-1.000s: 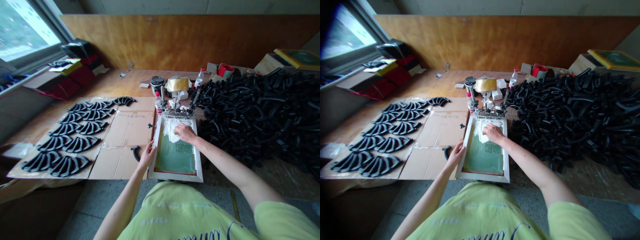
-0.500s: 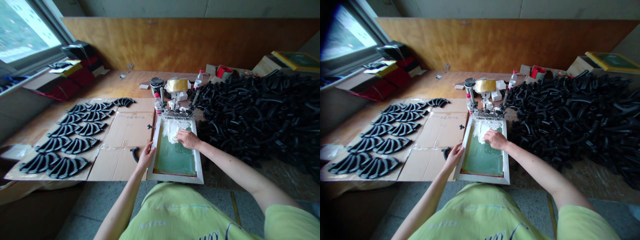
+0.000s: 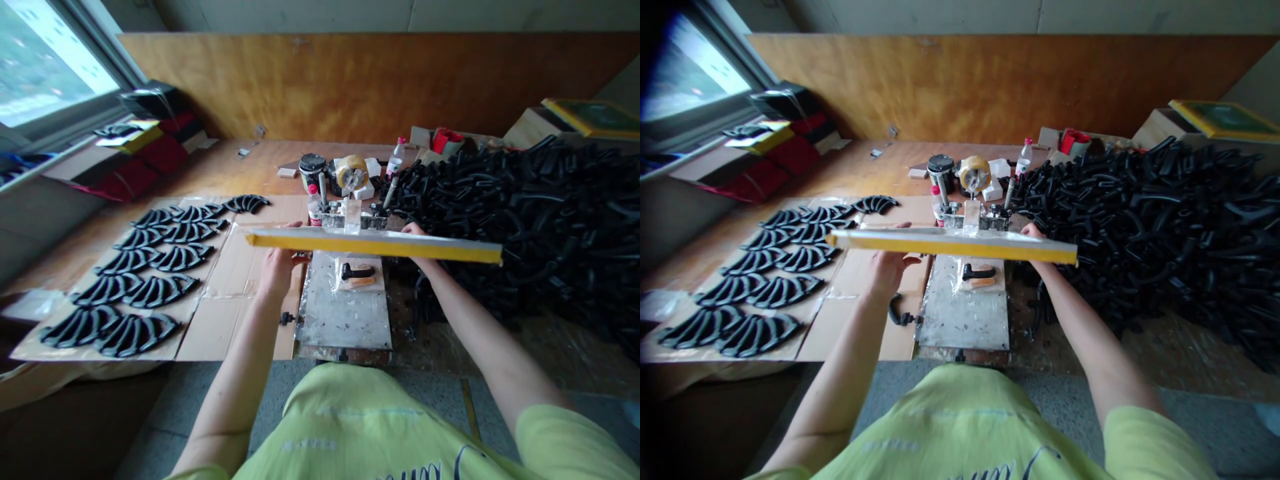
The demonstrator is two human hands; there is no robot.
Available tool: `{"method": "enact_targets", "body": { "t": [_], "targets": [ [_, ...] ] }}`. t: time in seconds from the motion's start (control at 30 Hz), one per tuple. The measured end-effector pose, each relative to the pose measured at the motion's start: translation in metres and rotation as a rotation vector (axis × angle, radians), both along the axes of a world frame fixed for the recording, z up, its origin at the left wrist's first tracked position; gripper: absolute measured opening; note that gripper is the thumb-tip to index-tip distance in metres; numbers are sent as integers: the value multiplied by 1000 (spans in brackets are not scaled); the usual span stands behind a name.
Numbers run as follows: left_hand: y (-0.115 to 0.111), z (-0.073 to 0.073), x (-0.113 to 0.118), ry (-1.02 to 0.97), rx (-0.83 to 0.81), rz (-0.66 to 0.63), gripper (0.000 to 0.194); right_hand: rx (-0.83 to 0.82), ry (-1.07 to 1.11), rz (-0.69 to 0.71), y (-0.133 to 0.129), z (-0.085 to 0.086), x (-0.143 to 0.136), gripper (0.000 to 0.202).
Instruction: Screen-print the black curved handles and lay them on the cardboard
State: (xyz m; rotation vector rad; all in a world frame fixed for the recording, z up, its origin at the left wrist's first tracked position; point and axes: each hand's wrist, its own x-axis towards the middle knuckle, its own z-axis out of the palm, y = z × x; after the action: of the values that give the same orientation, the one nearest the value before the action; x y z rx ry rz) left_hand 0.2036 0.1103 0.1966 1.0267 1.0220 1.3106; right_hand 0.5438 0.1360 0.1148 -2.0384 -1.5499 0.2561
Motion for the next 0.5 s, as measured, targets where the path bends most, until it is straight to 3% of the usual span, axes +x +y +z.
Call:
{"method": "enact_targets", "body": {
  "t": [0.1,0.17,0.27,0.33,0.4,0.5],
  "targets": [
    [6,-3,12,-24,-46,73,53,-63,-36,341,-31,-34,-25,30],
    [-7,-21,19,-25,-109,79,59,-84,-106,512,-46,-46,-47,29],
    [-45,-62,30,35,-402,-201,67,-35,-169,462,-67,-45,-75,10],
    [-71,-87,39,38,-592,-325,69,40,-182,424,-86,-39,-95,10],
    [-88,-103,47,-46,-693,-310,62,99,-212,490,-107,-34,-118,16],
    [-94,-112,46,-179,-716,-218,41,135,-235,698,-134,-30,-146,25]
  ]
}}
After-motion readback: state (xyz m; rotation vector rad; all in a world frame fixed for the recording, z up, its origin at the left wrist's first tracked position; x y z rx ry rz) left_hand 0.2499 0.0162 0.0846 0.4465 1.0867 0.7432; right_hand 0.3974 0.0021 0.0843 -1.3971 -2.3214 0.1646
